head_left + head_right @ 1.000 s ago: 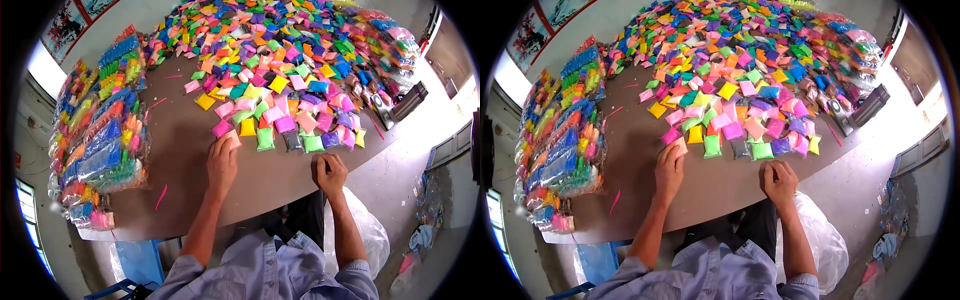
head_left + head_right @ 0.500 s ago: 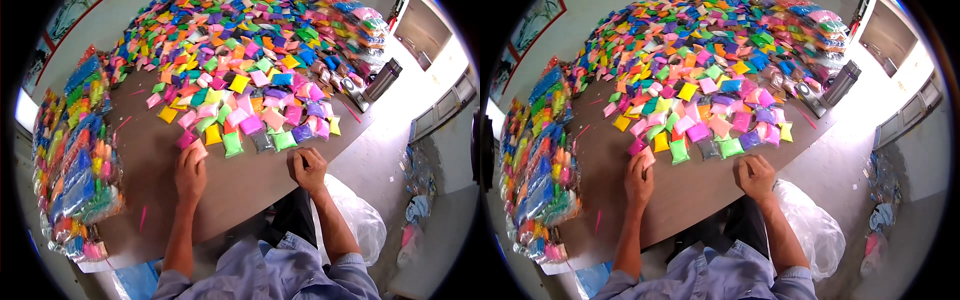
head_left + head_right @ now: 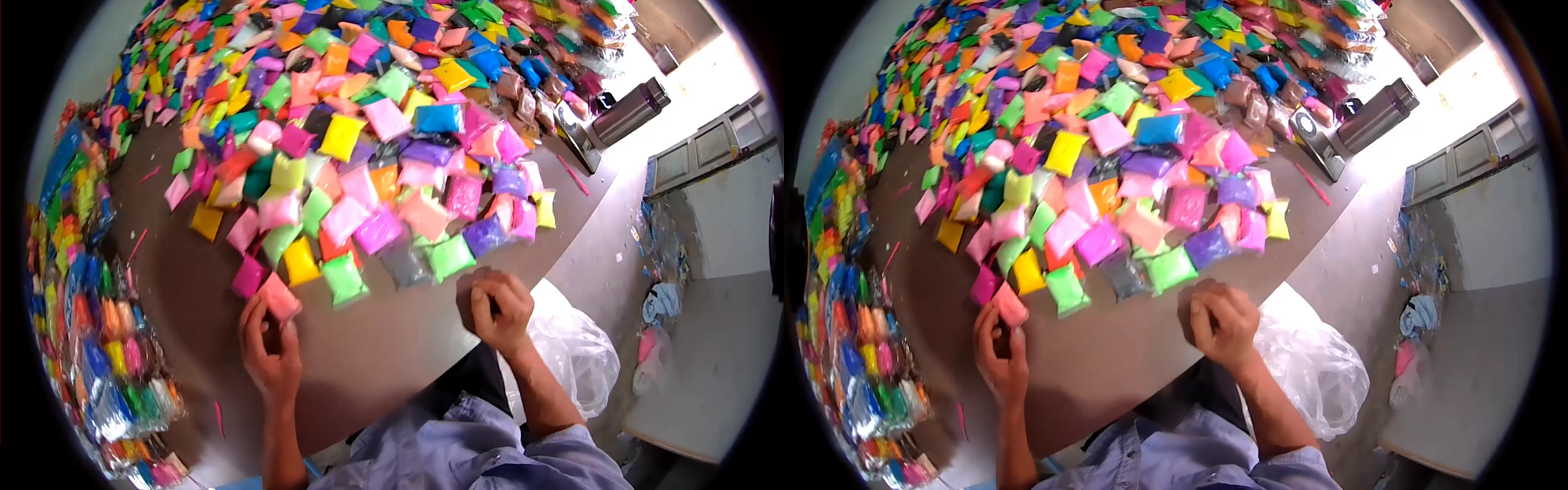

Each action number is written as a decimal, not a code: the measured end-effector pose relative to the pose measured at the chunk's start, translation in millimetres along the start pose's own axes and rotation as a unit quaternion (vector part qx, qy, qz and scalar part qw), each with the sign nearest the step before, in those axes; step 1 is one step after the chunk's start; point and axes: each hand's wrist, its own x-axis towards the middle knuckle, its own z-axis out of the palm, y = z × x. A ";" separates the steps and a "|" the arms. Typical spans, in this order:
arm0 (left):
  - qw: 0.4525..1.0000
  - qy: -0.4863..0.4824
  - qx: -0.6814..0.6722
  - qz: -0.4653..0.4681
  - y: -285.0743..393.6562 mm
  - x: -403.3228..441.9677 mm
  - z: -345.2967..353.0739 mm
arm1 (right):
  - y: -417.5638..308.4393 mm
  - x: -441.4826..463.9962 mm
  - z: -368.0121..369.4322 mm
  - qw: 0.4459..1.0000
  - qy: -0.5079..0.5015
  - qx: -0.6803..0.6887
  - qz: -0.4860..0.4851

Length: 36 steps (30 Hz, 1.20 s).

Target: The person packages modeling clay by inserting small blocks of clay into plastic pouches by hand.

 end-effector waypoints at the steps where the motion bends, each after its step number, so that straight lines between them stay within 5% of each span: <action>1: 1.000 0.006 0.010 0.001 -2.6 2.8 1.6 | -0.1 2.8 -0.6 1.000 -0.003 0.015 0.001; 12: 1.000 0.002 0.017 -0.006 -13.2 1.1 1.6 | -4.5 -4.3 -1.7 0.998 0.055 0.017 -0.005; 17: 0.998 0.022 0.004 0.064 -16.1 -1.5 4.9 | -12.4 -12.6 -3.6 0.997 0.080 0.014 -0.001; 21: 0.997 0.029 -0.072 0.012 -14.5 0.2 6.8 | -26.8 -23.5 0.0 0.992 0.120 0.025 0.008; 28: 0.995 0.041 -0.036 0.089 -42.0 5.2 15.7 | -36.7 -56.2 -6.6 0.994 0.110 0.002 0.001; 36: 0.998 0.016 -0.042 0.051 -29.1 4.5 6.9 | -46.4 -61.8 -11.9 0.992 0.092 0.055 0.069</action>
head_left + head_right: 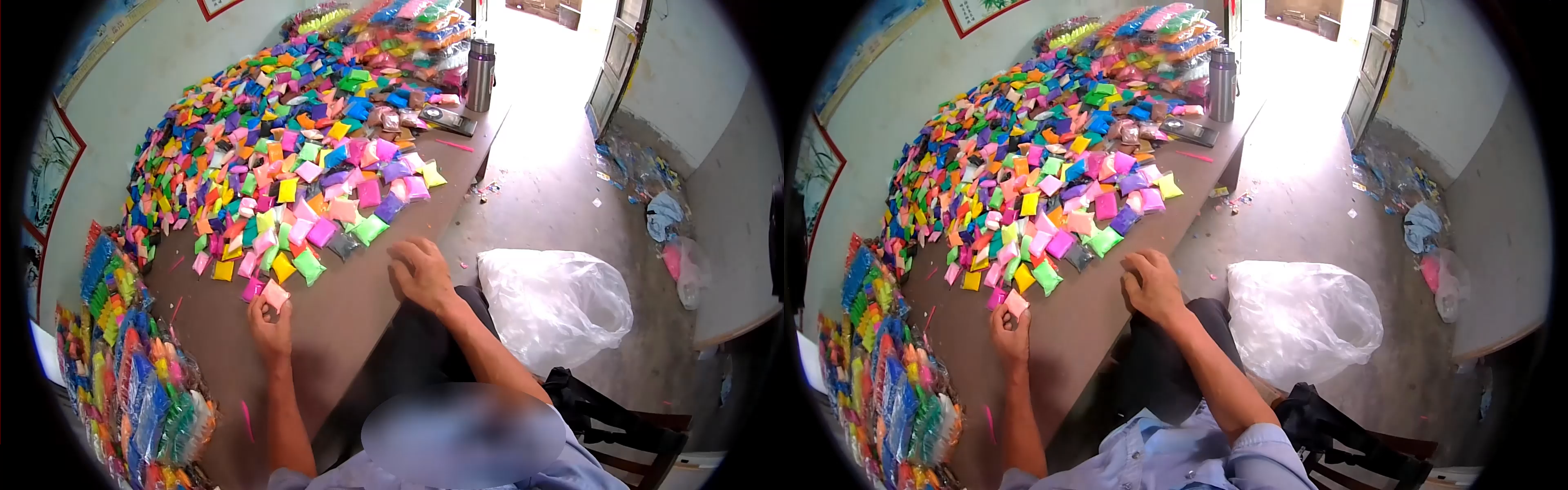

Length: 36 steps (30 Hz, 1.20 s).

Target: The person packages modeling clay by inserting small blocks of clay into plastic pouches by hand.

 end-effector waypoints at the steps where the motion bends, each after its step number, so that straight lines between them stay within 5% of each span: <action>1: 1.000 0.004 -0.001 0.002 -0.6 1.1 -0.3 | -3.0 -0.7 0.1 1.000 0.001 0.001 -0.004; 24: 0.995 0.072 -0.074 0.011 -16.7 2.8 12.9 | -141.9 -21.7 -26.3 0.981 -0.079 0.176 0.029; 31: 0.987 0.063 -0.147 -0.036 -10.1 -0.5 9.7 | -100.5 -37.5 3.0 0.982 -0.081 0.153 0.074; 36: 0.992 0.069 -0.077 -0.068 7.4 -5.2 1.4 | -69.7 -60.4 28.7 0.995 -0.019 0.097 0.031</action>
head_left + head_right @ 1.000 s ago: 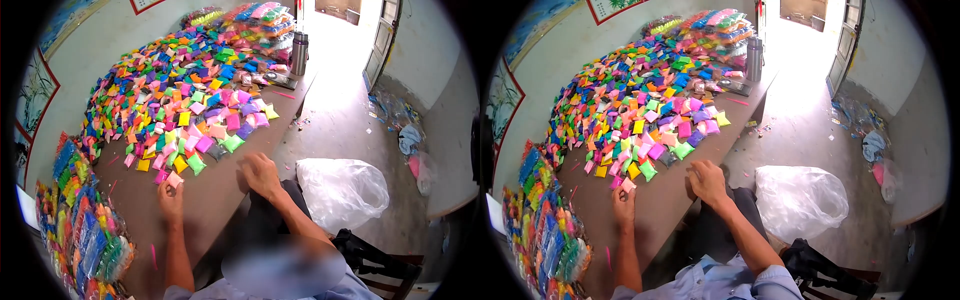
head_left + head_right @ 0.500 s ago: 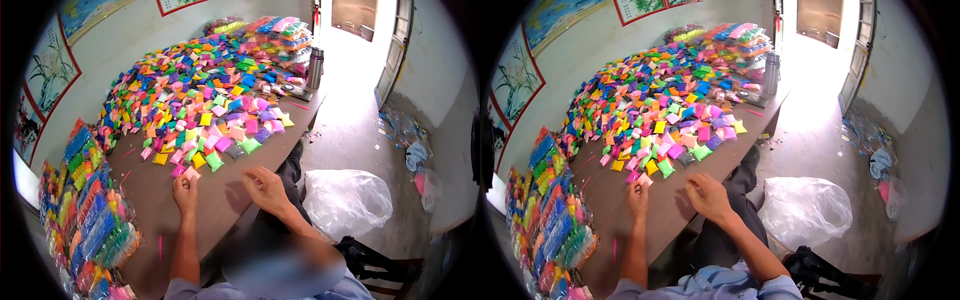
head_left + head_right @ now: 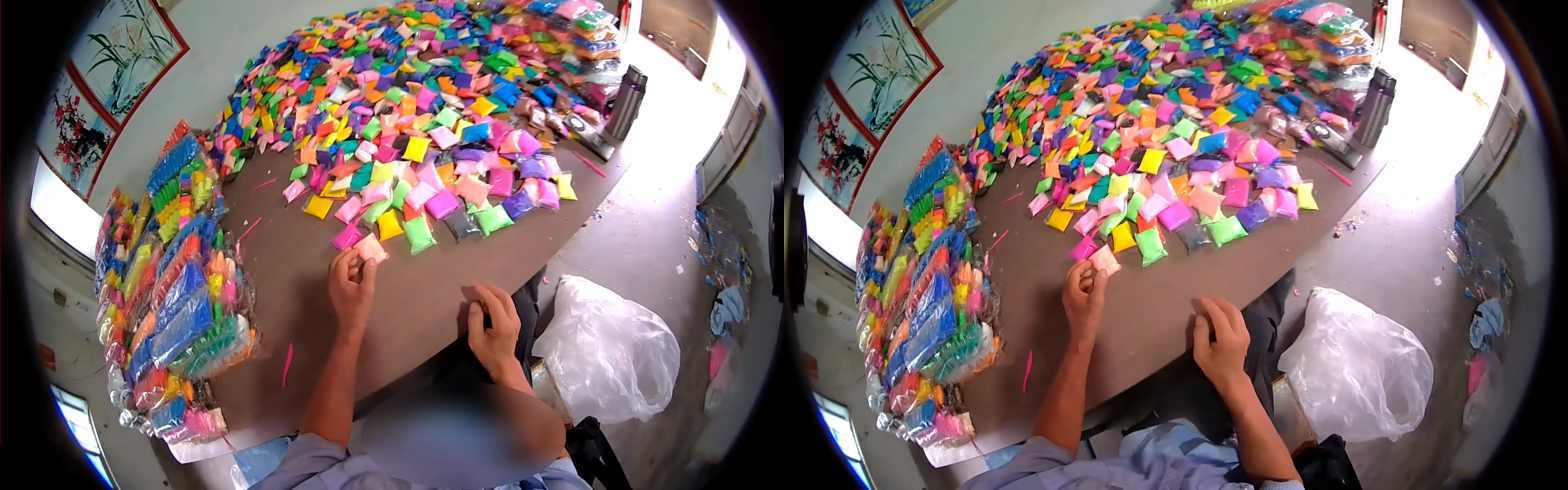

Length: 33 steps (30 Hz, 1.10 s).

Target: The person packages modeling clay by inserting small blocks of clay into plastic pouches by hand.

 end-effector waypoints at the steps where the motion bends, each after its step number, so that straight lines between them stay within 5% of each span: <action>1: 1.000 0.002 0.008 -0.005 0.0 -1.1 0.3 | 4.0 -1.6 3.6 0.999 0.026 -0.026 -0.031; 4: 0.964 0.028 0.126 0.232 13.0 1.4 10.9 | 8.5 0.8 8.3 0.998 0.027 -0.029 -0.043; 7: 0.939 -0.002 0.173 0.297 30.9 13.0 43.1 | 10.9 6.2 11.7 0.995 0.020 -0.069 -0.064; 9: 0.958 -0.057 0.097 0.263 68.7 37.8 63.4 | 16.2 1.6 13.9 0.996 0.015 -0.063 -0.069; 15: 0.958 -0.077 0.156 0.227 62.8 78.9 123.4 | 26.8 -6.3 14.1 0.998 -0.003 -0.041 -0.048; 23: 0.948 -0.092 0.122 0.279 55.0 93.7 116.2 | 25.9 -6.8 16.8 0.998 0.011 -0.040 -0.051; 25: 0.977 -0.142 0.054 0.149 82.8 75.5 90.6 | 25.9 -7.2 16.0 0.997 0.011 -0.048 -0.054; 27: 0.975 -0.141 -0.014 0.171 94.2 29.0 56.4 | 20.2 -4.4 17.0 0.997 0.015 -0.054 -0.061; 29: 0.944 -0.275 0.049 0.174 113.8 3.1 21.0 | 9.3 -2.0 14.5 0.998 -0.007 -0.029 0.062; 31: 0.922 -0.338 0.081 0.174 111.2 -27.5 16.9 | 6.8 4.6 16.6 0.998 0.000 0.011 0.061; 33: 0.918 -0.369 -0.096 0.112 93.9 -62.3 27.3 | 0.9 12.3 13.1 0.997 0.007 0.049 0.062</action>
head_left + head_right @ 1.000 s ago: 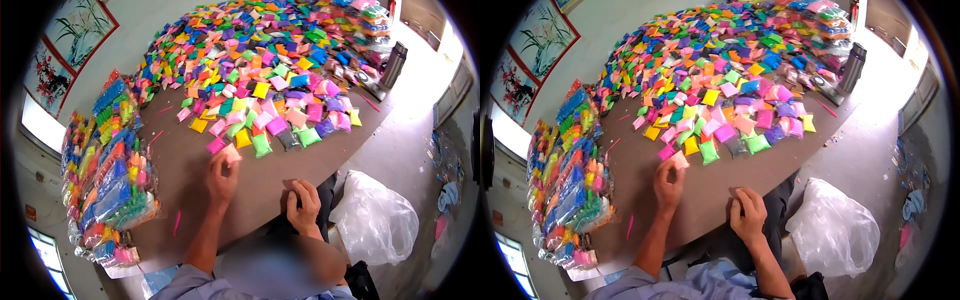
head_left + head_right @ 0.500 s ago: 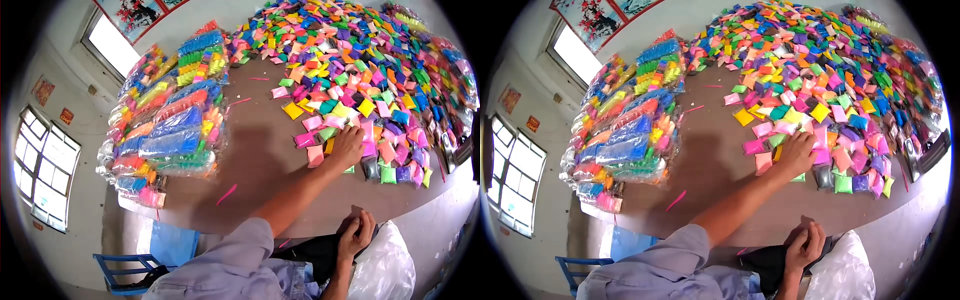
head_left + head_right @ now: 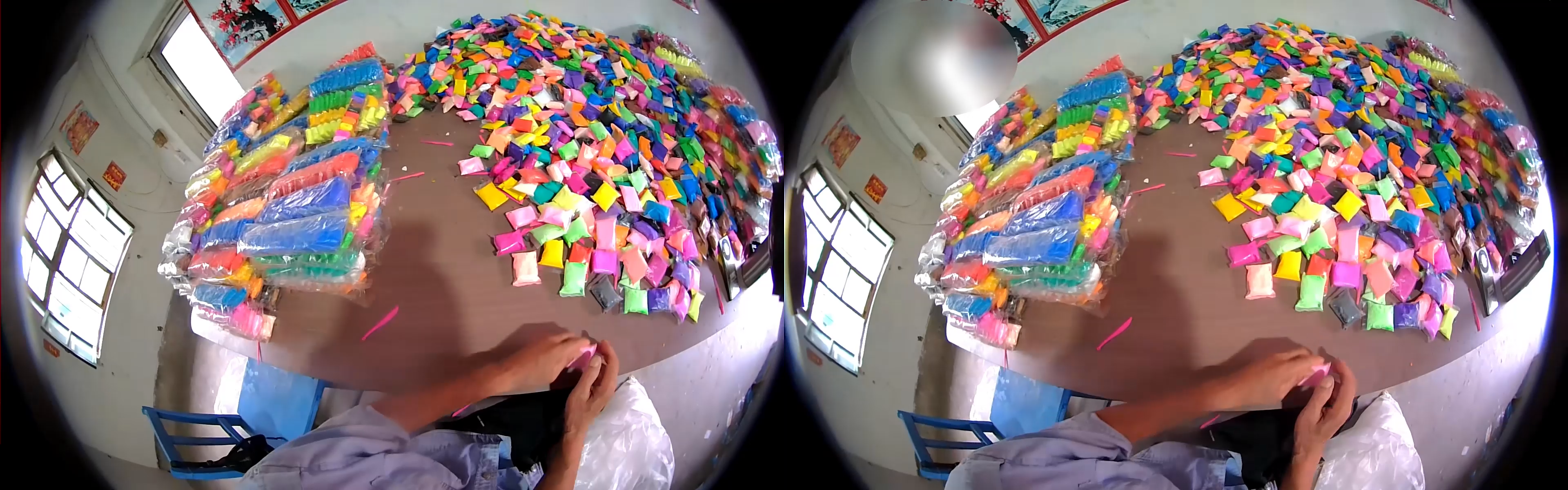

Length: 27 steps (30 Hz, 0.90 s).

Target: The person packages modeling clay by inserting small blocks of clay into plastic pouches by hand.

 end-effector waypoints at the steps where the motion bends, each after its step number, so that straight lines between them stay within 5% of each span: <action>1: 0.999 0.016 0.026 0.015 -0.8 -3.4 6.1 | -6.6 5.1 -4.9 0.997 -0.079 -0.002 0.021; 2: 0.999 0.017 0.025 0.016 -4.1 -5.3 8.2 | -11.0 8.8 -7.0 0.987 -0.158 -0.004 0.042; 6: 0.990 0.105 -0.037 -0.085 7.1 -5.8 -9.9 | 3.6 15.1 -6.4 0.969 -0.180 0.111 0.130; 10: 0.980 0.141 -0.107 -0.087 -8.4 -6.6 0.4 | 7.0 15.7 -4.5 0.947 -0.113 0.218 0.205; 13: 0.991 0.103 0.011 -0.081 -4.8 -4.0 -6.0 | 6.4 16.4 -4.3 0.946 -0.121 0.222 0.203; 18: 0.963 0.085 -0.153 -0.205 -4.2 -4.9 -9.5 | 5.3 18.3 -4.6 0.953 -0.172 0.162 0.192; 19: 0.988 0.121 0.018 -0.094 -7.5 -3.9 -16.7 | 2.8 19.1 -3.1 0.946 -0.200 0.155 0.205; 27: 0.952 0.137 -0.216 -0.170 -4.6 0.6 -0.5 | -2.2 17.4 -12.7 0.940 -0.241 0.143 0.194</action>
